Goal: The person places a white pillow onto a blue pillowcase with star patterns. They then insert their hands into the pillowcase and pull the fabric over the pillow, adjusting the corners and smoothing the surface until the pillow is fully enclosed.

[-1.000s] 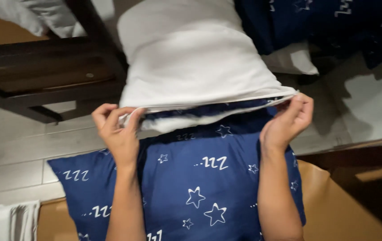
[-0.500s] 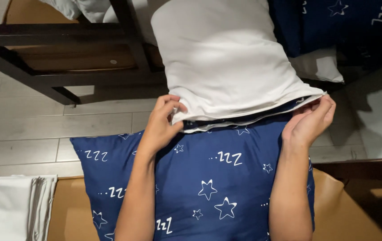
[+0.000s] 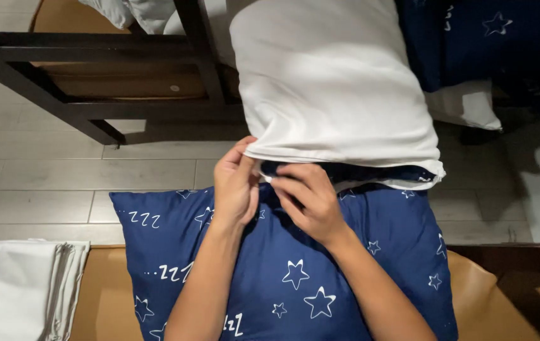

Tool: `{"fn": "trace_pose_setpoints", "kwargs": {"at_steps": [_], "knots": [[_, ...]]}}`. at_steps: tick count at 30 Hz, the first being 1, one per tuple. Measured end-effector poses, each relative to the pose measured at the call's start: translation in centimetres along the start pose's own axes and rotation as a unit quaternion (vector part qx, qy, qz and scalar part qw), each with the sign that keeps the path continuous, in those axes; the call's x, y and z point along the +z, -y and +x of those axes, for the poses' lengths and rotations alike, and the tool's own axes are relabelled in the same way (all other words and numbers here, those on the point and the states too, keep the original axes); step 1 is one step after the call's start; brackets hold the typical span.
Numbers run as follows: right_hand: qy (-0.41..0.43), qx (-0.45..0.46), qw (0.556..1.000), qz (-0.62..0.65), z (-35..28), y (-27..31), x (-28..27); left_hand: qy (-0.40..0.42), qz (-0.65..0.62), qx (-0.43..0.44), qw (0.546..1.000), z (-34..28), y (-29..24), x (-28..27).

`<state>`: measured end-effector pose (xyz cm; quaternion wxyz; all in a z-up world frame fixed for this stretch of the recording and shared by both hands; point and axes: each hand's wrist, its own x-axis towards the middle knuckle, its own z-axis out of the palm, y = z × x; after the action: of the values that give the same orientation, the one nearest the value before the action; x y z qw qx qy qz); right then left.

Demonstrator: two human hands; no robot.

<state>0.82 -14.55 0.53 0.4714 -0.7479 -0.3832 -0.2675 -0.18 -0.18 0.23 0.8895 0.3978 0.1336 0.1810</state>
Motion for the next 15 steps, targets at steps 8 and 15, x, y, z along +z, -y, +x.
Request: {"fn": "trace_pose_setpoints", "kwargs": {"at_steps": [8,15], "knots": [[0.004,0.063,0.997,-0.047,-1.6,-2.6,0.0,0.108,-0.041,-0.035,0.993,0.7,0.7,-0.7],[0.013,0.061,0.997,-0.055,-2.2,-4.0,-0.6,0.109,0.013,0.002,0.994,0.9,1.1,-0.5]]}}
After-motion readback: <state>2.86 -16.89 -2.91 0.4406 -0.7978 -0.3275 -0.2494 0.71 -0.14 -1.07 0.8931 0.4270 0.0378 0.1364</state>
